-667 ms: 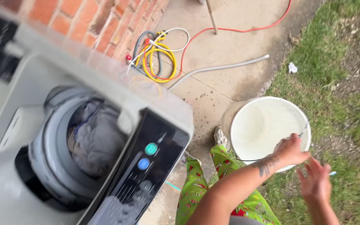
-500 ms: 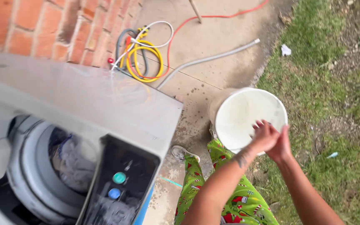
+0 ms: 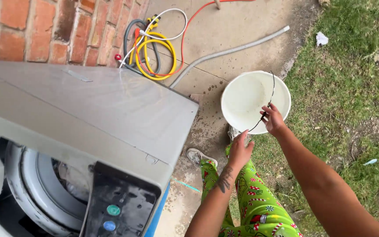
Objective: Pouring water into a washing machine, starting the wash cycle, and refilling a bucket using a hose.
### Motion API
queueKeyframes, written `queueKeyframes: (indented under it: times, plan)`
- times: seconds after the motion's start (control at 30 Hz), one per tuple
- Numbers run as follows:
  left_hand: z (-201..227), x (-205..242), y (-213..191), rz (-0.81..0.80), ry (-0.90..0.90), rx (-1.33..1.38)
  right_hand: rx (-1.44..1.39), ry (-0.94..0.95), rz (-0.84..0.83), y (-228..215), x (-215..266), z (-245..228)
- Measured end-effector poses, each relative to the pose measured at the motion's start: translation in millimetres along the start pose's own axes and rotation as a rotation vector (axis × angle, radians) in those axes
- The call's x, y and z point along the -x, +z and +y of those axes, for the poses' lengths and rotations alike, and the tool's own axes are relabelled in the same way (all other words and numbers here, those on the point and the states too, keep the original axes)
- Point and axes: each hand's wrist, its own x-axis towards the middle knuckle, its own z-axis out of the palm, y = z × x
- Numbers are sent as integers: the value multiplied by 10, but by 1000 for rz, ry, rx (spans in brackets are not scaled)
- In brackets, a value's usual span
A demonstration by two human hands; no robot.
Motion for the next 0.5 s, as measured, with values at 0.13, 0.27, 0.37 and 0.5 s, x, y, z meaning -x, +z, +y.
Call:
queueKeyframes:
  times: [0.13,0.27,0.37,0.5]
  plan:
    - [-15,125,-223,143,67,32,213,-117,-9,-54,207,-189]
    - [428,572,-556,69,219,239,335,-190,-112,531,1085,-682]
    - [865,1262,-1057,-11,325,411,282,-201,-190,905,1666,-859]
    - [1152,2445,-2159,277,701,308,362,-701,-450,1718,2370,-1320]
